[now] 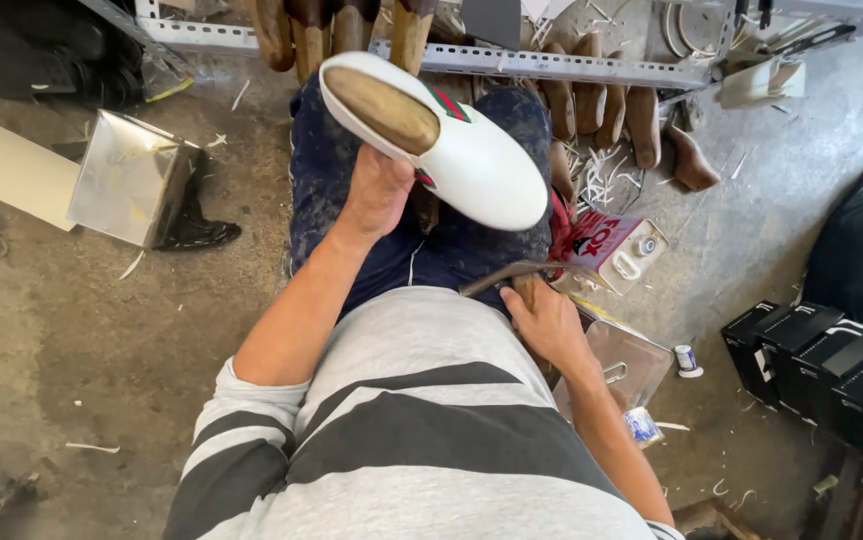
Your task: The person sits on the floor and uses a hammer to tap a wooden shoe last into a white slip-on shoe. They then place the shoe on a shelf and pick up a black shoe sole, using a knife to scrape or clean the bottom surface.
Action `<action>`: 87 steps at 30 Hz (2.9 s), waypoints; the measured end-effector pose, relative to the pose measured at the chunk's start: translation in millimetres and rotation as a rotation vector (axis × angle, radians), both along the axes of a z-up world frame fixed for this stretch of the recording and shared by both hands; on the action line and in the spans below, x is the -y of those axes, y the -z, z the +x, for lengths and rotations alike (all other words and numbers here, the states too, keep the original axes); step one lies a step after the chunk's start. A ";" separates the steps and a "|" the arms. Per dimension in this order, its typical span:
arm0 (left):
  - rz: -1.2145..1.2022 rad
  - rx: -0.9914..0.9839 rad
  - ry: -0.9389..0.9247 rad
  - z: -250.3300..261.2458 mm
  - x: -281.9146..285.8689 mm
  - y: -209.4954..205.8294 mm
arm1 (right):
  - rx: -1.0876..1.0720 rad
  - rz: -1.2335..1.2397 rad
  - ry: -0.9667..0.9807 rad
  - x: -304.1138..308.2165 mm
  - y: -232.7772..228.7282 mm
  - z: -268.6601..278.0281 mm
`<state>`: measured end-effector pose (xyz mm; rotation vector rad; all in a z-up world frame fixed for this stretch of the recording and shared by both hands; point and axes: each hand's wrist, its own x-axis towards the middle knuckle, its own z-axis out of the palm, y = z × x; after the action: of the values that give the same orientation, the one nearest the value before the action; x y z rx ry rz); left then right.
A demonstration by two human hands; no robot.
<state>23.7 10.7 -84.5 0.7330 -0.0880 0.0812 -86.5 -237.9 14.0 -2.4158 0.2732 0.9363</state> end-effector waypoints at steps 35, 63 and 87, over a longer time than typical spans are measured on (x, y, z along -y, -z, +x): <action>-0.504 -0.517 0.305 3.0 2.3 73.2 | -0.106 0.783 0.532 -99.7 133.2 81.2; -0.627 -0.526 0.412 7.6 -6.5 51.4 | 0.145 -0.370 -0.238 31.0 40.5 -27.4; 1.763 0.525 -0.134 -15.4 -35.1 -90.0 | 0.806 0.691 0.358 17.5 16.6 38.6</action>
<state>8.2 45.8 5.4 2.4682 -0.6624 0.3394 -48.0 -255.4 -2.6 -1.8109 0.0527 -0.1380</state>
